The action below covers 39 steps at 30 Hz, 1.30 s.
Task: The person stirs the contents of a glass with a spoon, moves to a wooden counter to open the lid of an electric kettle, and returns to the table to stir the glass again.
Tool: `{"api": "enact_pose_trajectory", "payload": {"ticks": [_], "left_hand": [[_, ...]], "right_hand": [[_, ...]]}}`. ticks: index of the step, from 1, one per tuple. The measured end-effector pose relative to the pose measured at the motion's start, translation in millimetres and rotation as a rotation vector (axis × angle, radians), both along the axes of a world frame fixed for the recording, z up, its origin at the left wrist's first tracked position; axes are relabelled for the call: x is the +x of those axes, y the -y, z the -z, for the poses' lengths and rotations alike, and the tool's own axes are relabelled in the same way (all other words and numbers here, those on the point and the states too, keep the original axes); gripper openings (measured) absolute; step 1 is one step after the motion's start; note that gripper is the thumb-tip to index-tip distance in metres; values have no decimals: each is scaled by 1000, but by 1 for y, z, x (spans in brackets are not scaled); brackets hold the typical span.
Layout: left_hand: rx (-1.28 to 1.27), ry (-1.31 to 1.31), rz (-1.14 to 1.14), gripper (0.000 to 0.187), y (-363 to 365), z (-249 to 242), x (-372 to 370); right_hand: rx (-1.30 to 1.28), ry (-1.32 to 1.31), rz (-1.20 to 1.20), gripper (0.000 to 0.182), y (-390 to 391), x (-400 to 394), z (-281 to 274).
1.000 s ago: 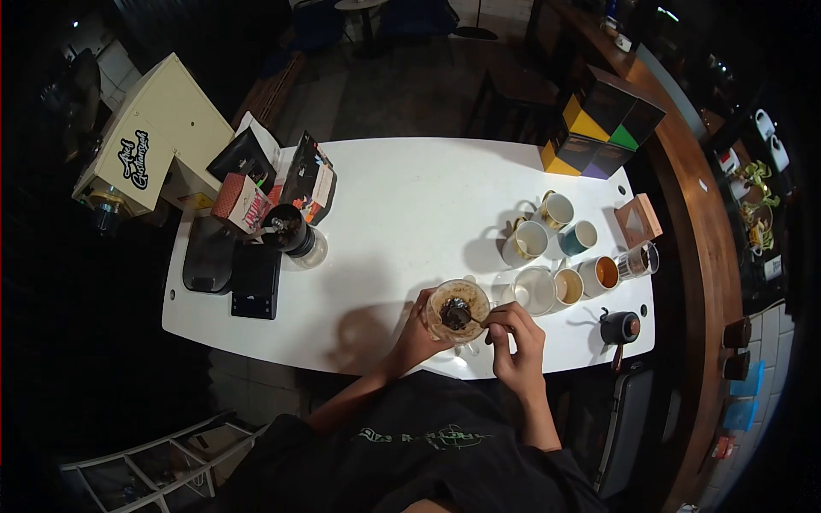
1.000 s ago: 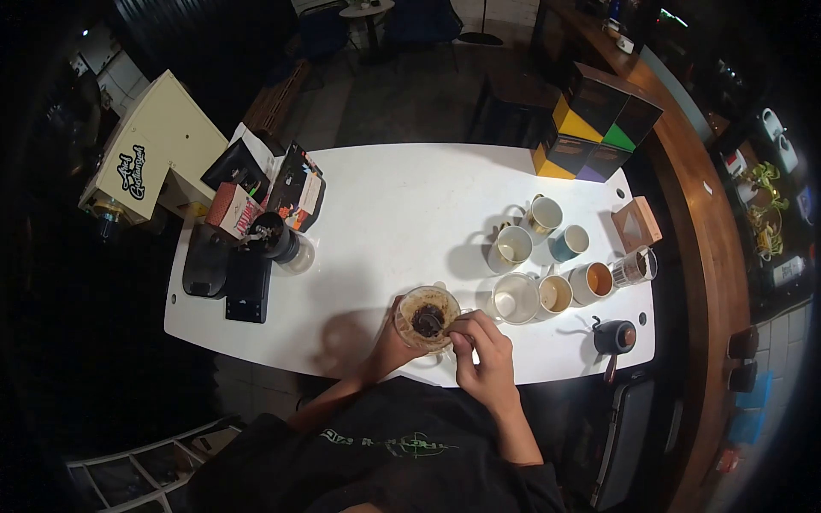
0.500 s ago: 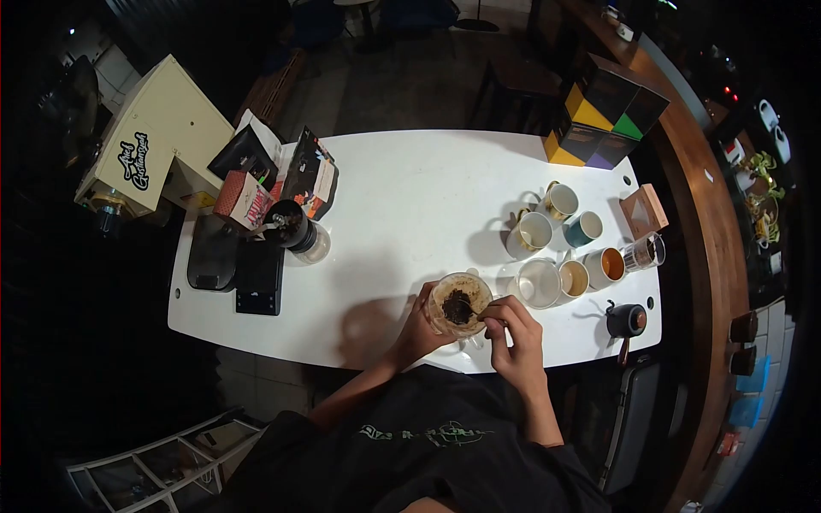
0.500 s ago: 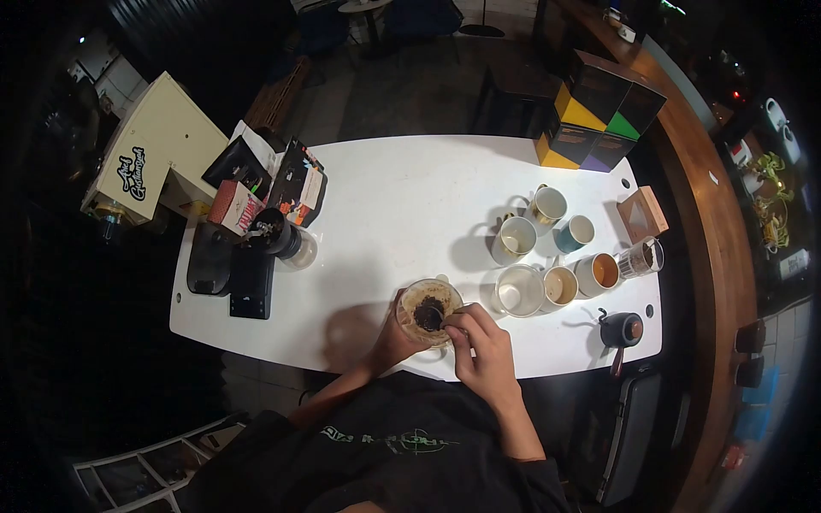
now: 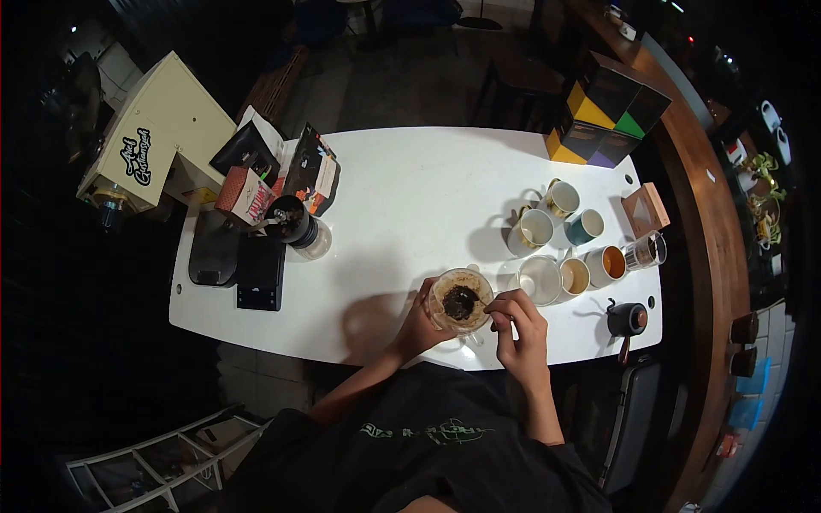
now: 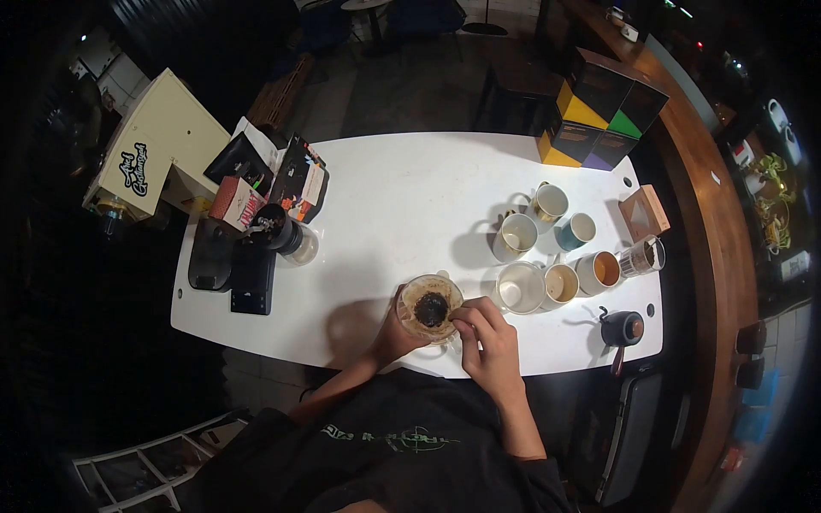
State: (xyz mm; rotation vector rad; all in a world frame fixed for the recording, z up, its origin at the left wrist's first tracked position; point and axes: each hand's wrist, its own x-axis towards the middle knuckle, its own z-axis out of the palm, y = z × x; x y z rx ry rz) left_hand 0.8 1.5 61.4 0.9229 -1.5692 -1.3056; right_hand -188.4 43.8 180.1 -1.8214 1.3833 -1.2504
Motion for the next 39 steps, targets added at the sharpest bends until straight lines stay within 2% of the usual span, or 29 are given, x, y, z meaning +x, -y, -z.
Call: {"api": "enact_pose_trajectory", "payload": {"ticks": [6, 7, 8, 10, 13, 19, 22, 26, 29, 32, 35, 39], "left_hand": [[-8, -2, -1, 88, 3, 8, 1], [-51, -3, 1, 88, 4, 11, 0], [-48, -2, 4, 88, 3, 13, 0], [24, -91, 30, 88, 3, 11, -2], [5, -53, 42, 87, 4, 5, -1], [-40, -41, 9, 85, 2, 5, -1], [-32, -32, 24, 87, 3, 7, 0], [7, -65, 21, 88, 3, 14, 0], [-77, -25, 4, 89, 4, 16, 0], [-38, -44, 21, 88, 6, 16, -1], [-34, -50, 25, 87, 4, 12, 0], [-30, -23, 32, 87, 2, 1, 0]], "right_hand": [[6, 67, -44, 10, 0, 0, 2], [-51, 92, -55, 5, 1, -1, 4], [-110, 117, -65, 8, 2, -3, 6], [-86, 123, -88, 7, 2, -4, 7], [-92, 2, -95, 7, 3, 0, 6], [-72, -17, -16, 9, 0, 1, 3], [-51, -49, -74, 11, 1, 0, 4], [-54, 66, -55, 9, -1, -1, 2], [-41, 78, -90, 9, -2, -4, 0], [52, 43, -108, 9, 0, -3, -3], [-18, -24, -70, 9, -1, -3, -2], [-40, 11, -56, 10, 2, -4, -2]]}}
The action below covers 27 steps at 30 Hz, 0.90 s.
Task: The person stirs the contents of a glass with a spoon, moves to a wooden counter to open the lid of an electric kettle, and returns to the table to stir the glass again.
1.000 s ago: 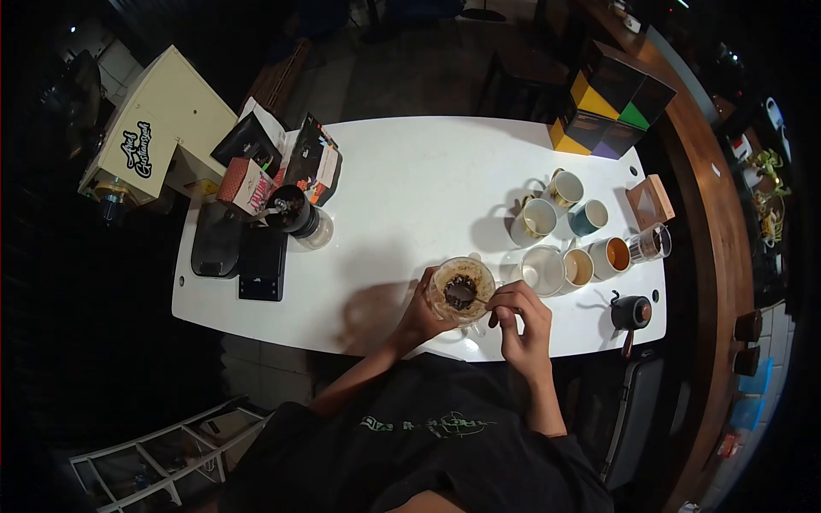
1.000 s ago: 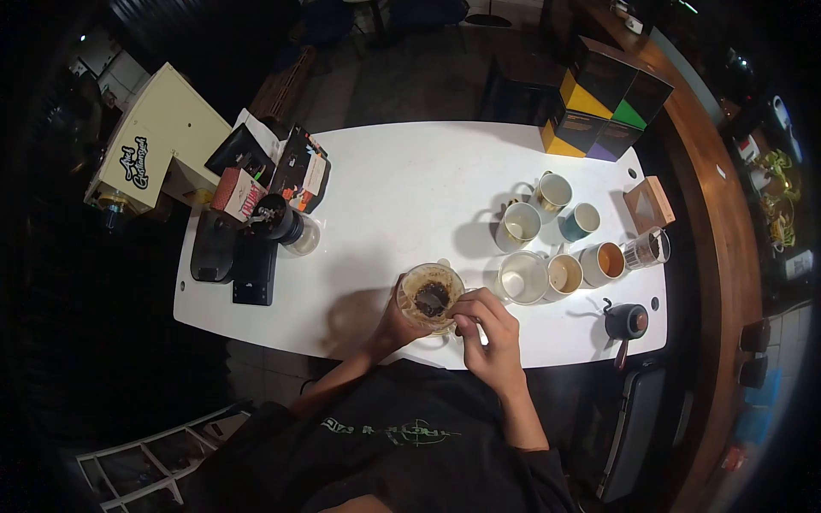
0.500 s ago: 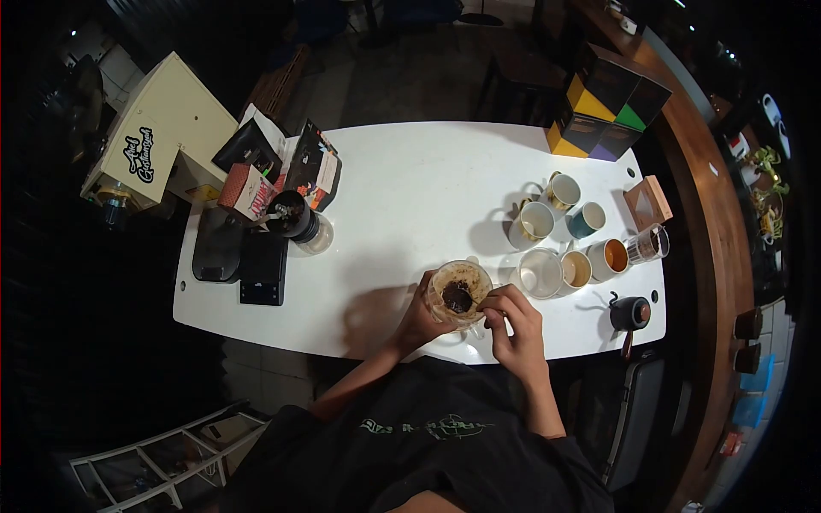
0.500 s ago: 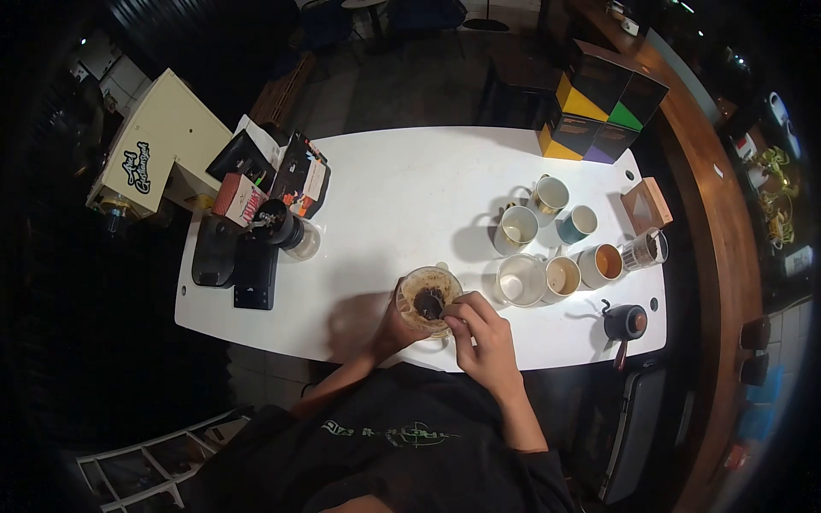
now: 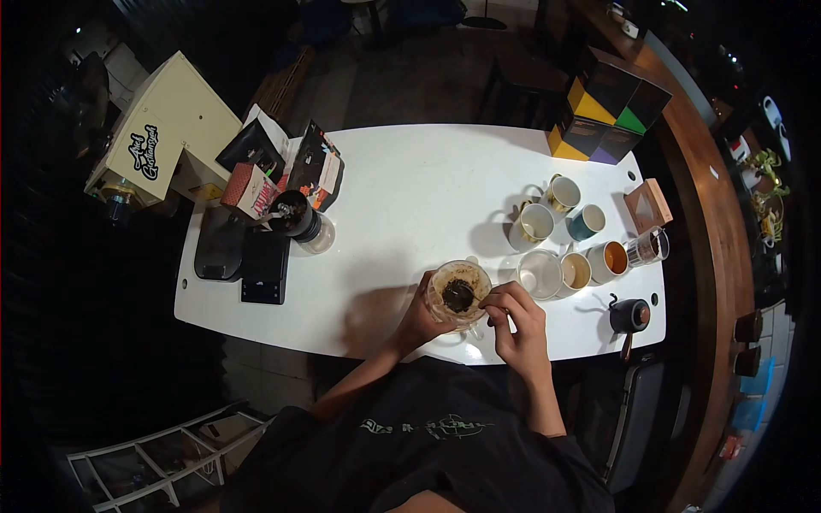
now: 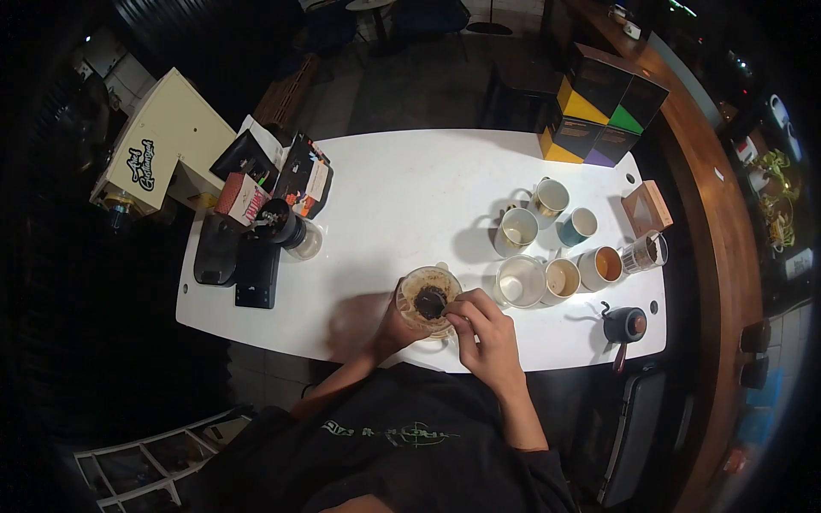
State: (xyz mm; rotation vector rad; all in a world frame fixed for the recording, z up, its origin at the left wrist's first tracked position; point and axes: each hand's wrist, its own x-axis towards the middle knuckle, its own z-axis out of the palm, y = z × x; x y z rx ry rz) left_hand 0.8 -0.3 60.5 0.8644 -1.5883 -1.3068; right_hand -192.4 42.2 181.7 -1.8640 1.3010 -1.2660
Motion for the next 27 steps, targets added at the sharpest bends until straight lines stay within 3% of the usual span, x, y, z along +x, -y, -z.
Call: {"api": "enact_pose_trajectory", "payload": {"ticks": [12, 18, 27], "left_hand": [[36, -25, 17, 82, 0, 6, -1], [96, -51, 28, 83, 0, 13, 1], [-7, 22, 16, 86, 1, 9, 1]], "right_hand": [[-17, -65, -41, 8, 1, -3, 1], [55, 152, -77, 9, -2, -6, 3], [22, -62, 36, 7, -5, 2, -2]]}}
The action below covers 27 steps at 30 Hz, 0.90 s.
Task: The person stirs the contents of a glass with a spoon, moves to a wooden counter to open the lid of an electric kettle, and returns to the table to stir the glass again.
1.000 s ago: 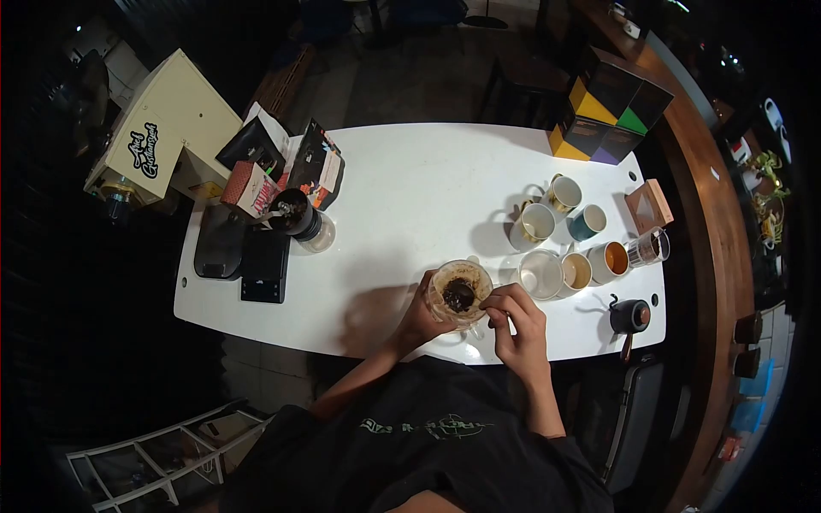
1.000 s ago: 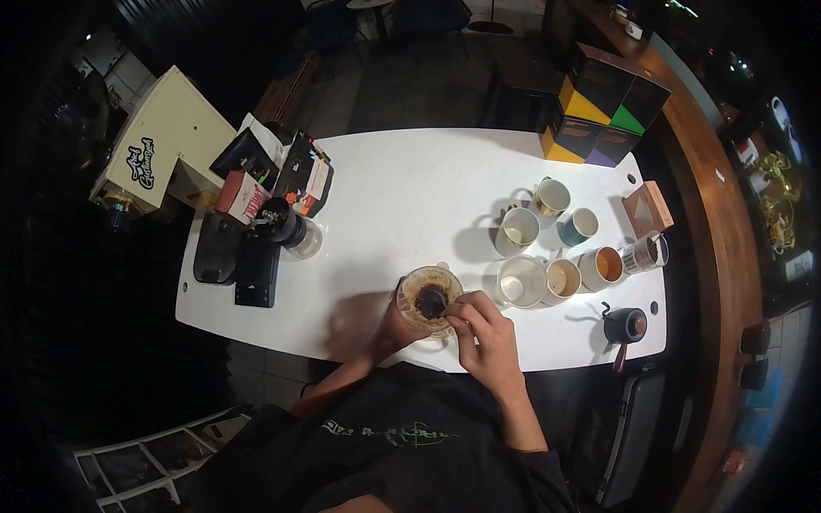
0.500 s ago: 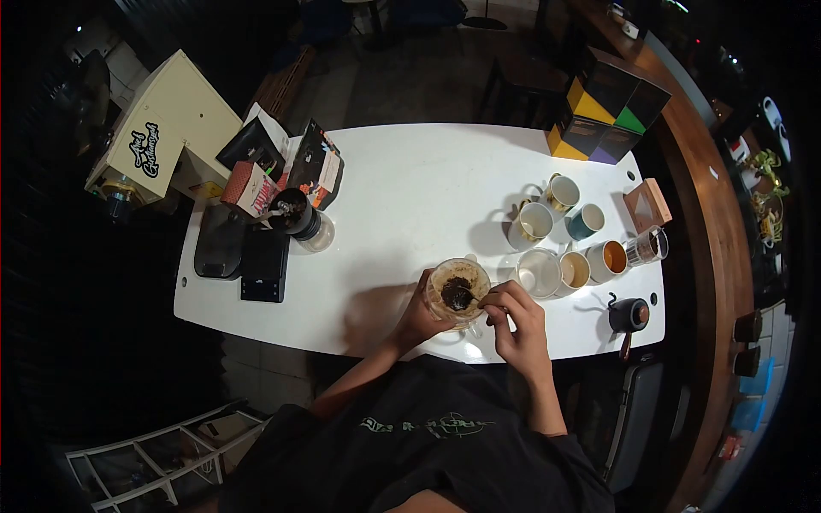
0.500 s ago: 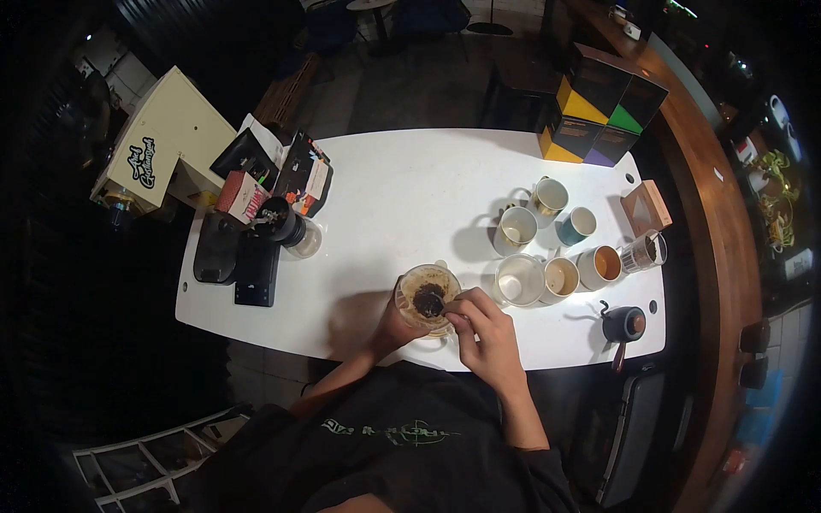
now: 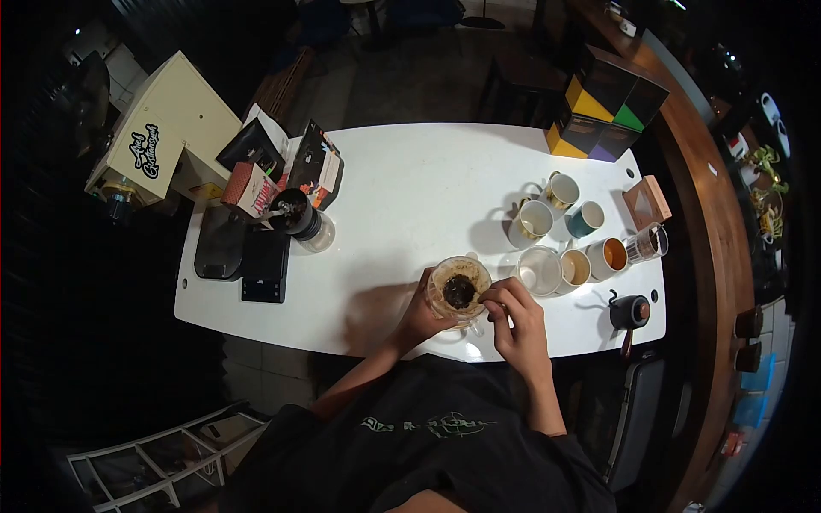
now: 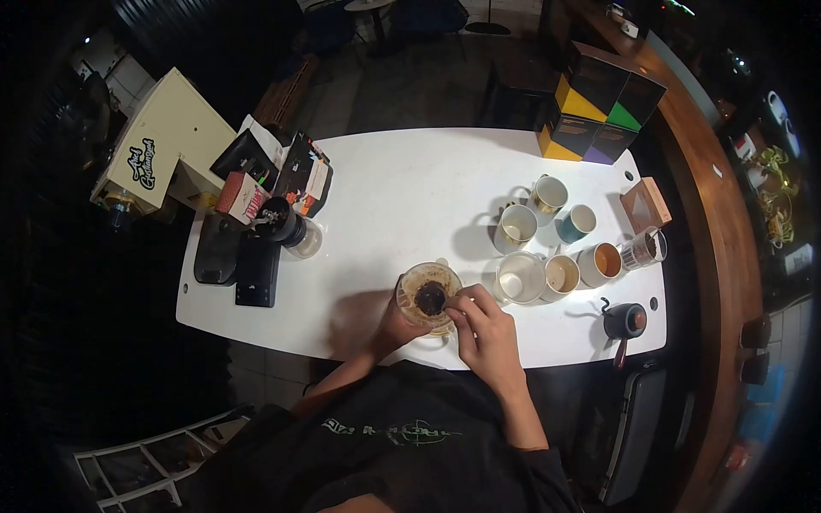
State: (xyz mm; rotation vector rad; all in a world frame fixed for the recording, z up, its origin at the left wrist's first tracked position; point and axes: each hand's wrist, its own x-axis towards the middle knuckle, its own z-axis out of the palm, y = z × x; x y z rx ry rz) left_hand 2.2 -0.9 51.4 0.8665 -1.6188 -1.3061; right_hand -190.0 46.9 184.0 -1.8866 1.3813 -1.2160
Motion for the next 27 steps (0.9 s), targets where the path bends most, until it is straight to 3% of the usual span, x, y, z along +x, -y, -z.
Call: {"api": "enact_pose_trajectory", "payload": {"ticks": [5, 9, 14, 17, 20, 23, 27], "left_hand": [[63, -53, -24, 90, -1, 9, 0], [95, -47, -38, 91, -1, 10, 1], [-11, 3, -11, 91, 1, 1, 0], [58, -34, -22, 89, -1, 3, -1], [98, -46, -2, 88, -1, 3, -1], [77, -70, 9, 87, -1, 5, -1], [176, -155, 30, 87, -1, 14, -1]], "right_hand": [[17, 156, -40, 7, 0, 0, 0], [149, 129, -98, 7, 1, -5, -2], [50, 24, -35, 10, -1, 0, -9], [64, -34, -79, 8, -1, -2, -10], [102, 113, -92, 8, 0, -2, -5], [34, -15, -46, 8, 2, -2, -4], [109, 63, -91, 8, 1, -2, -4]]}}
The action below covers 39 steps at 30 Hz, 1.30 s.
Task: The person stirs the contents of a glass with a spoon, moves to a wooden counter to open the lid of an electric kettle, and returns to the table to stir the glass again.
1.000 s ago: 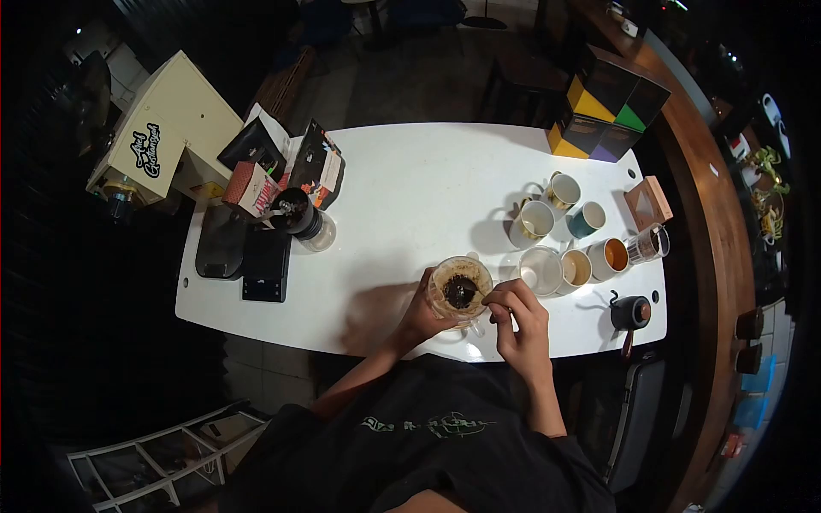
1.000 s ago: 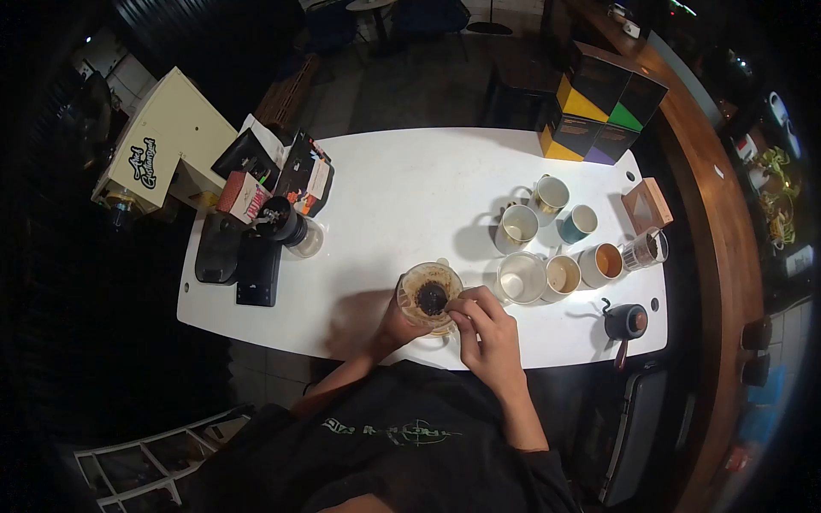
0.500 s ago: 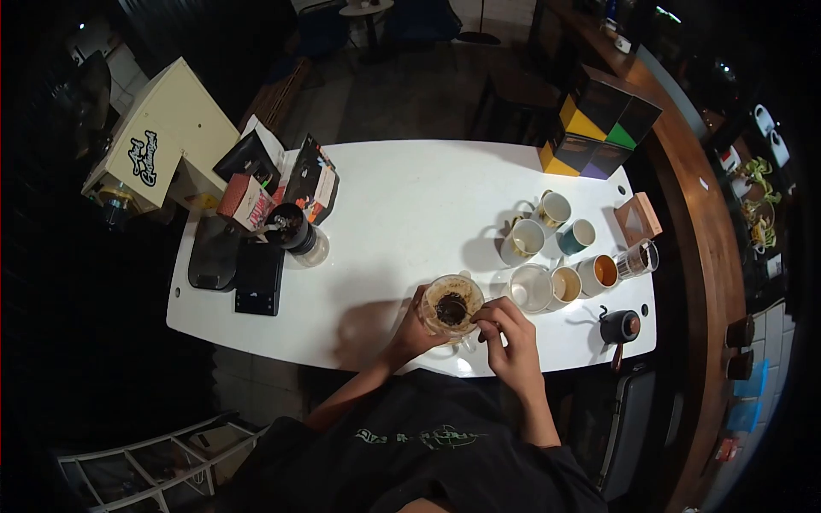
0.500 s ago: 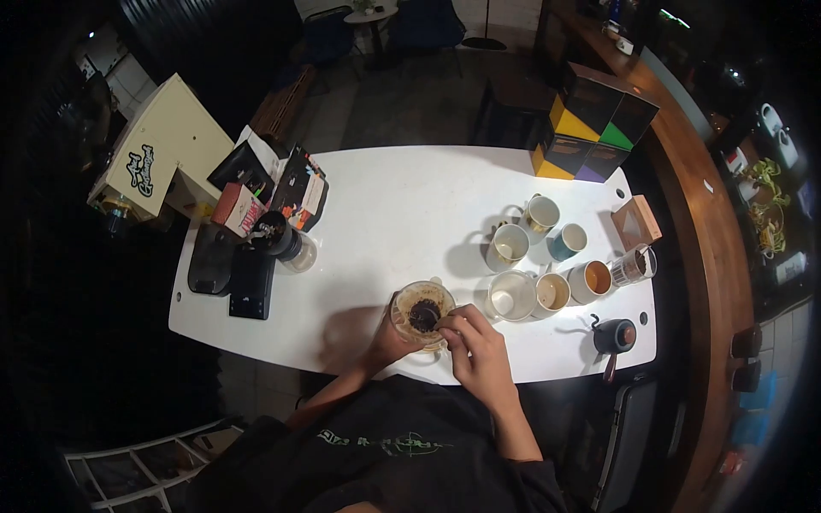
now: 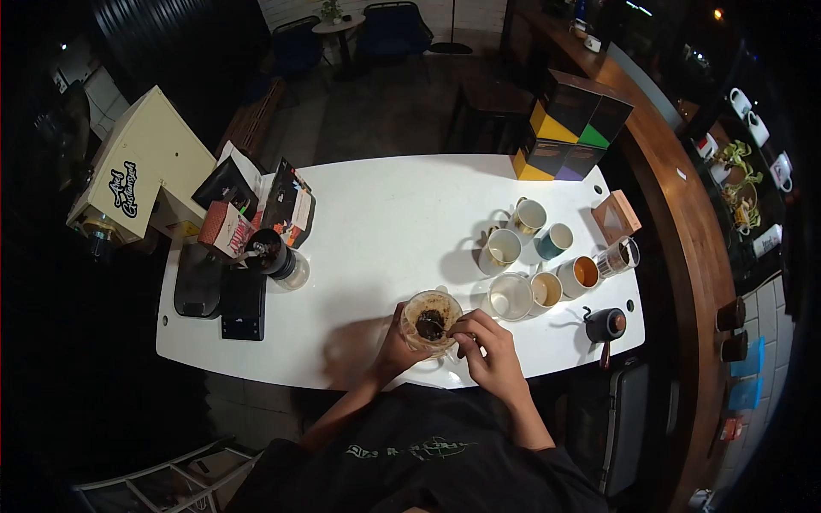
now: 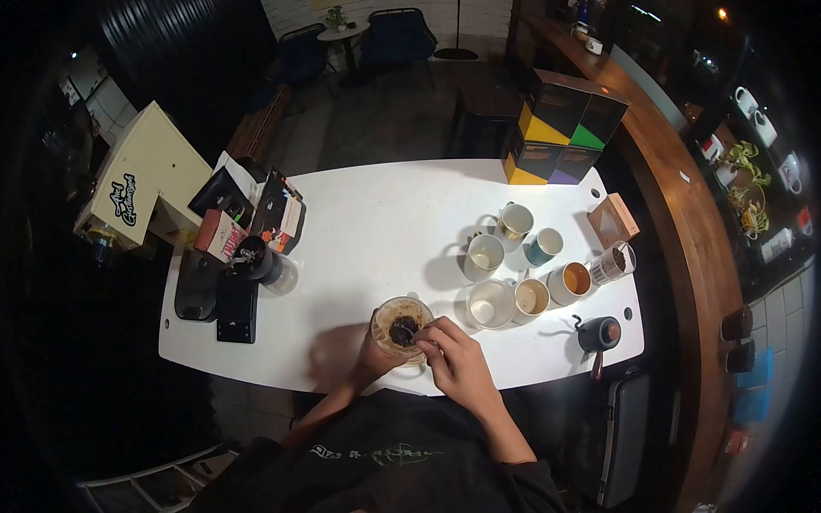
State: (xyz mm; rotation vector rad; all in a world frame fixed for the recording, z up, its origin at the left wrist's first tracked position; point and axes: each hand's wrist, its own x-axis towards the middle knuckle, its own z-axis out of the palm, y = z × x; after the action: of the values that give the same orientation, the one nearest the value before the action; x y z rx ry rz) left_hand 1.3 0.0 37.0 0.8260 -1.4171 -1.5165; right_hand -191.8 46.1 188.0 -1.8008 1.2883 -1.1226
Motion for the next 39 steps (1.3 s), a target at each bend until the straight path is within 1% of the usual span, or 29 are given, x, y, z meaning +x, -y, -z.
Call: {"api": "enact_pose_trajectory", "payload": {"ticks": [2, 3, 5, 8, 11, 15, 17, 18, 20, 23, 24, 26, 30, 32, 33, 35, 39], "left_hand": [[-101, 107, -20, 87, 0, -8, 1], [-102, 109, -21, 87, 0, -10, 1], [-104, 117, -25, 86, 0, -12, 0], [-122, 123, -41, 85, 0, -7, 0], [-147, 139, -38, 85, -1, -18, -1], [-108, 122, -43, 85, -1, -11, 0], [-200, 196, -56, 85, 0, -10, 1], [-199, 195, -56, 85, 0, -10, 1], [-160, 132, -30, 85, -1, -11, 1], [-119, 155, -39, 85, -2, -17, 1], [-120, 155, -40, 85, -2, -18, 1], [-140, 143, -46, 86, -3, -20, 1], [-92, 148, -24, 86, -1, -20, 2], [-166, 188, -32, 88, -1, -21, 1], [-166, 187, -34, 88, -1, -20, 1], [-119, 173, -33, 88, -2, -19, 2], [-107, 160, -30, 88, -1, -16, 2]], "right_hand": [[30, -3, 30, 7, 1, 0, 1], [29, -1, 29, 7, 1, 0, 1], [-59, -57, 7, 8, 3, 1, 1], [-14, 19, -13, 8, 5, 0, 3], [-18, -26, 3, 8, 6, 0, 4], [12, 22, -34, 7, 5, 0, 4], [-75, -34, 26, 7, 7, -1, 5], [-75, -35, 26, 7, 6, -2, 6], [5, -1, -5, 7, 5, -2, 6], [11, 51, 3, 7, 5, -3, 8], [11, 51, 3, 7, 5, -2, 7], [-45, -48, 44, 6, 5, 0, 4], [8, 5, -9, 6, 5, 0, 6], [-92, -44, 37, 7, 6, 0, 6], [-92, -45, 36, 7, 6, 0, 6], [9, -7, -15, 8, 4, -1, 5], [-29, 4, -4, 9, 5, 1, 5]]}}
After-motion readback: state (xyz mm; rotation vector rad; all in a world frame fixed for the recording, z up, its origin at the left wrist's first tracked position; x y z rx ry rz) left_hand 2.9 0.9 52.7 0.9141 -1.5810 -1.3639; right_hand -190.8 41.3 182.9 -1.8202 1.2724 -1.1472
